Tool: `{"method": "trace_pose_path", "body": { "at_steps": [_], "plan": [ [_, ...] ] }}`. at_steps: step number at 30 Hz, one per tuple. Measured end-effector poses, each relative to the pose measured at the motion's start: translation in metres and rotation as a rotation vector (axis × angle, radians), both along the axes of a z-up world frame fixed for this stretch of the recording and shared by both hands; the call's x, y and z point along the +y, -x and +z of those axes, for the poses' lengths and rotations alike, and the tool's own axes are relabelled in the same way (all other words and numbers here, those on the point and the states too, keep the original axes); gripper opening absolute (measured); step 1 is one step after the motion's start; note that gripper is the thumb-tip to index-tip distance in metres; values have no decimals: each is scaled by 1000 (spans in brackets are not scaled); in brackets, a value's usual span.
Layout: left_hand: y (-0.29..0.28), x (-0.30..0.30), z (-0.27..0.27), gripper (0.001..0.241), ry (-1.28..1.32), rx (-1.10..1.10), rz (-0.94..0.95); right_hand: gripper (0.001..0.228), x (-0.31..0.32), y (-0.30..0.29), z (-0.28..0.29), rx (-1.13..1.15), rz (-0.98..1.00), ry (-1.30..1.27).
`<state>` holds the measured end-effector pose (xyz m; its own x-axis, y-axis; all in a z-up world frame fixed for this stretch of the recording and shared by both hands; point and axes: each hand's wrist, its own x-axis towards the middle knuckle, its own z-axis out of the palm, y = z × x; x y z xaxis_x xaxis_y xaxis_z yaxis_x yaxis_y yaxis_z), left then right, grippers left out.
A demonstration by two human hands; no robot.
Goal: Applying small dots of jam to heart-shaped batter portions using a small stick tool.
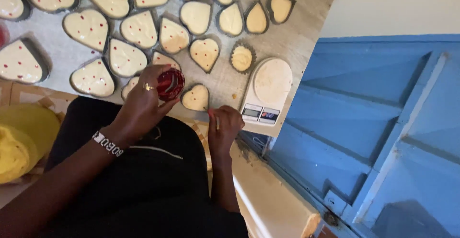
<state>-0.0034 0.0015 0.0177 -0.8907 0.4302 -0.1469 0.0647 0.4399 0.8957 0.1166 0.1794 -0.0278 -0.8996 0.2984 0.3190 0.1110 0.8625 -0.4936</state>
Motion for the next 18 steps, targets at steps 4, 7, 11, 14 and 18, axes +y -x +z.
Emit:
{"method": "trace_pose_path", "body": {
  "at_steps": [4, 7, 11, 14, 18],
  "plan": [
    [-6, 0, -9, 70, -4, 21, -10, 10, -6, -3, 21, 33, -17, -14],
    [-1, 1, -2, 65, -27, 11, -18, 10, -9, 0, -1, 74, 72, -17],
    [-7, 4, -3, 66, 12, 31, -56, 8, -17, 10, 1, 46, 85, 34],
    [-10, 2, -11, 63, 22, -32, -28, 9, -8, 15, 11, 63, 84, 26],
    [-18, 7, -13, 63, -4, 21, -87, 9, 3, 23, -2, 105, 41, -29]
  ]
}}
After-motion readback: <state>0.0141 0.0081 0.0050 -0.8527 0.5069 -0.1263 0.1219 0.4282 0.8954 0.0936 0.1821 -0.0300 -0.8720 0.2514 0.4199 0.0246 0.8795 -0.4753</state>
